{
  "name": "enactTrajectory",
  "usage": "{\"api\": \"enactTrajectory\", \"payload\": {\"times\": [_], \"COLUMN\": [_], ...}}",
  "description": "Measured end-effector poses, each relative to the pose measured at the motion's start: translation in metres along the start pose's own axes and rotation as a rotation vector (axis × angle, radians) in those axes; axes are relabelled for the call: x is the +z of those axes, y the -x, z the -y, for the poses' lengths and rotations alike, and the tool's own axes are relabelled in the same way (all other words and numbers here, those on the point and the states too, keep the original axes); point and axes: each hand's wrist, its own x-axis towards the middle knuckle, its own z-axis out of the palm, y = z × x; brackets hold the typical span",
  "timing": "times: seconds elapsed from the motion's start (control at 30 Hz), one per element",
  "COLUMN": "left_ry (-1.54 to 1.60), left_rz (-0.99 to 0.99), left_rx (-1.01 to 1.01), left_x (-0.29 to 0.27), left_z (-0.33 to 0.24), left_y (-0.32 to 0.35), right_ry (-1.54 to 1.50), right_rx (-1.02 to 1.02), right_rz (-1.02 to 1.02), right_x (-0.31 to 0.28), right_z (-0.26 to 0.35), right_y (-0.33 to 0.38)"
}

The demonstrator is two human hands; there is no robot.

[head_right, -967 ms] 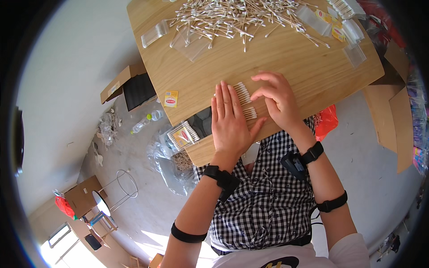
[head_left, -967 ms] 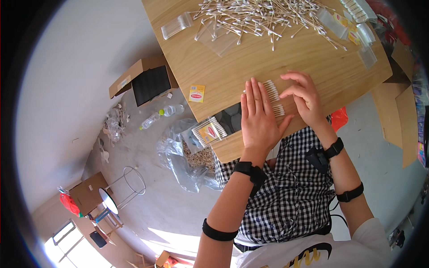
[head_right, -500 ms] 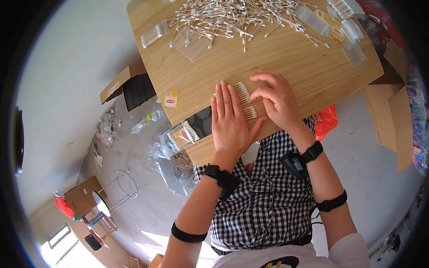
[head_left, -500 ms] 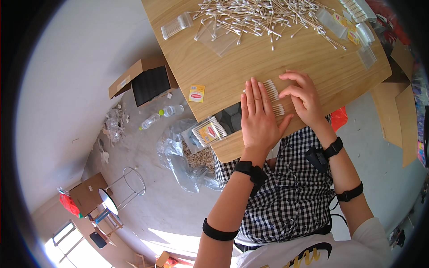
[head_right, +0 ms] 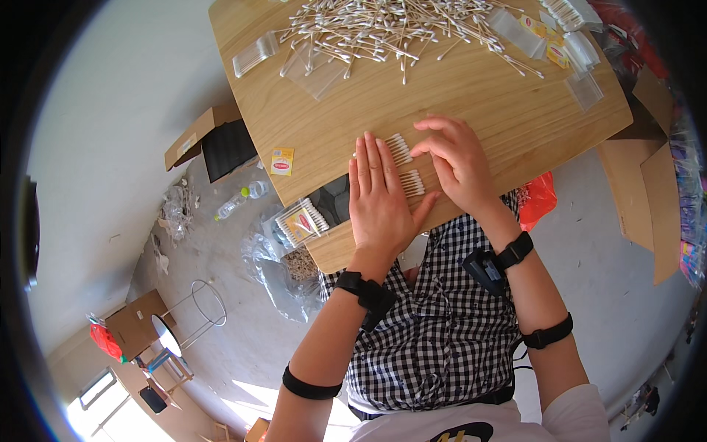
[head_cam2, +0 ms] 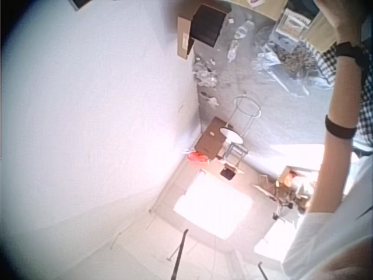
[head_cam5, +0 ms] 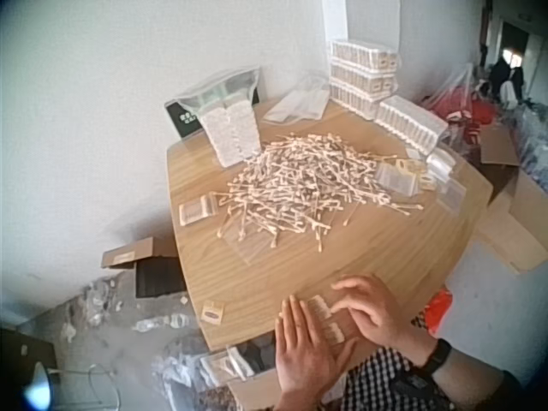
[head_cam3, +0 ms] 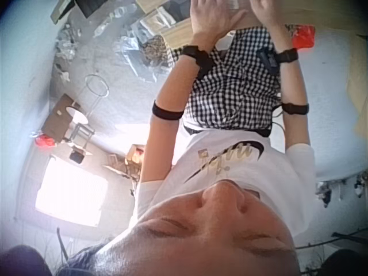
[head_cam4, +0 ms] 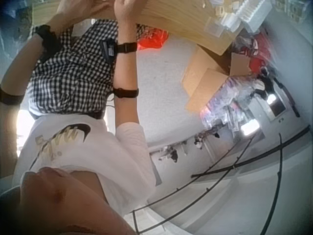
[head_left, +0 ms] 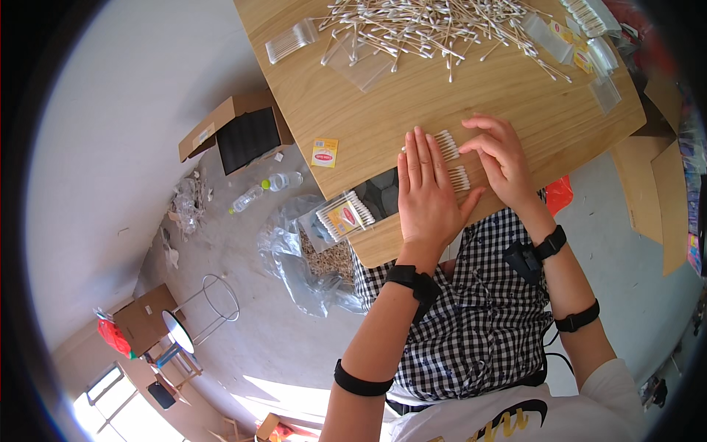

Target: Arrange and place cotton swabs into small plastic bags.

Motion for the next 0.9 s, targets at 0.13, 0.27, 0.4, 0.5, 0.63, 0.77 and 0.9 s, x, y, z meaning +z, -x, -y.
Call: {"api": "enactTrajectory", "payload": {"times": [0.13,0.27,0.4,0.5,0.63,0.77,0.9], "left_ry": [-0.006,-0.003,-0.004,0.004,0.027,0.017,0.047], "left_rz": [-0.007,-0.010,-0.015,-0.013,-0.015,0.001,0.011], "left_rx": [-0.001,0.003,0.001,-0.002,-0.002,-0.009,-0.010], "left_x": [-0.002,0.000,-0.001,-0.002,-0.002,-0.004,-0.006], "left_z": [0.001,0.000,0.000,0.000,-0.002,0.002,0.002], "left_y": [0.000,0.000,0.000,-0.001,-0.002,0.002,0.002], "right_ry": [0.027,0.074,0.099,0.045,0.084,0.132,0.097], "right_rx": [-0.034,-0.060,-0.112,-0.032,-0.027,-0.059,0.006], "right_rz": [0.014,0.027,0.042,0.007,0.022,0.055,0.055], "right_x": [0.000,-0.002,-0.003,0.000,-0.003,0.000,-0.001], "right_z": [0.002,0.000,-0.002,0.001,0.004,0.005,0.011], "right_y": [-0.002,-0.002,-0.001,-0.003,-0.003,-0.002,-0.004]}}
